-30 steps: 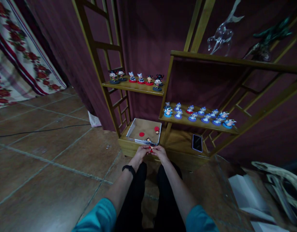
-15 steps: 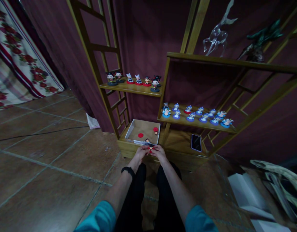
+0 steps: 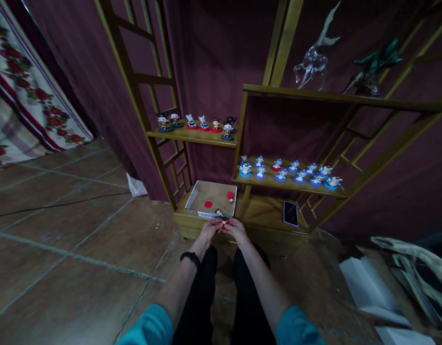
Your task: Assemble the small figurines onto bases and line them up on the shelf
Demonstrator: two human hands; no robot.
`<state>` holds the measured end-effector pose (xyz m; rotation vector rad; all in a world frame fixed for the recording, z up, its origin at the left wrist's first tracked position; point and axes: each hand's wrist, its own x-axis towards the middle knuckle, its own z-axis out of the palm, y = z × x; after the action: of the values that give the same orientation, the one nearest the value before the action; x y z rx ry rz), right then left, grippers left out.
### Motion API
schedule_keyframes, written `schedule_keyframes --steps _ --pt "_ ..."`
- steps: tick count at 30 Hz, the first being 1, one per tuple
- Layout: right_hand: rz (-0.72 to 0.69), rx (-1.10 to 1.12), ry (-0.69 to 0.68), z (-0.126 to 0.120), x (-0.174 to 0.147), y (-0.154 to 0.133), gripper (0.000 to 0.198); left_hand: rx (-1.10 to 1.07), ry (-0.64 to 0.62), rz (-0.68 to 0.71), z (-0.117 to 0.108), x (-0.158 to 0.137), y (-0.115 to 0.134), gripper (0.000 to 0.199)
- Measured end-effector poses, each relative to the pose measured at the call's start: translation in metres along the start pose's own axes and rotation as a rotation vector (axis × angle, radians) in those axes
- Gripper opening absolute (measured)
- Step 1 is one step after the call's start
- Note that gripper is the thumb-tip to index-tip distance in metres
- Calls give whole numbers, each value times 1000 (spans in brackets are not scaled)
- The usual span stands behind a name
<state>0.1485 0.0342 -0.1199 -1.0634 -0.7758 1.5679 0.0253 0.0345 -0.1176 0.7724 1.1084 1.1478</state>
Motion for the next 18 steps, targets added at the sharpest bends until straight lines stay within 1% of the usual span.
schedule_keyframes --steps 5,10,14,18 --pt "39 49 -22 -1 -4 -4 32 -12 -46 -8 -2 0 1 28" --pt "27 27 -16 -4 -5 -5 33 -22 -76 -6 -5 3 -2 26" --pt "23 -21 -25 -5 -5 -4 34 -17 -50 -24 -5 3 -2 25" --pt "0 -8 -48 -6 -3 -3 35 -39 -12 -24 -5 1 -2 28"
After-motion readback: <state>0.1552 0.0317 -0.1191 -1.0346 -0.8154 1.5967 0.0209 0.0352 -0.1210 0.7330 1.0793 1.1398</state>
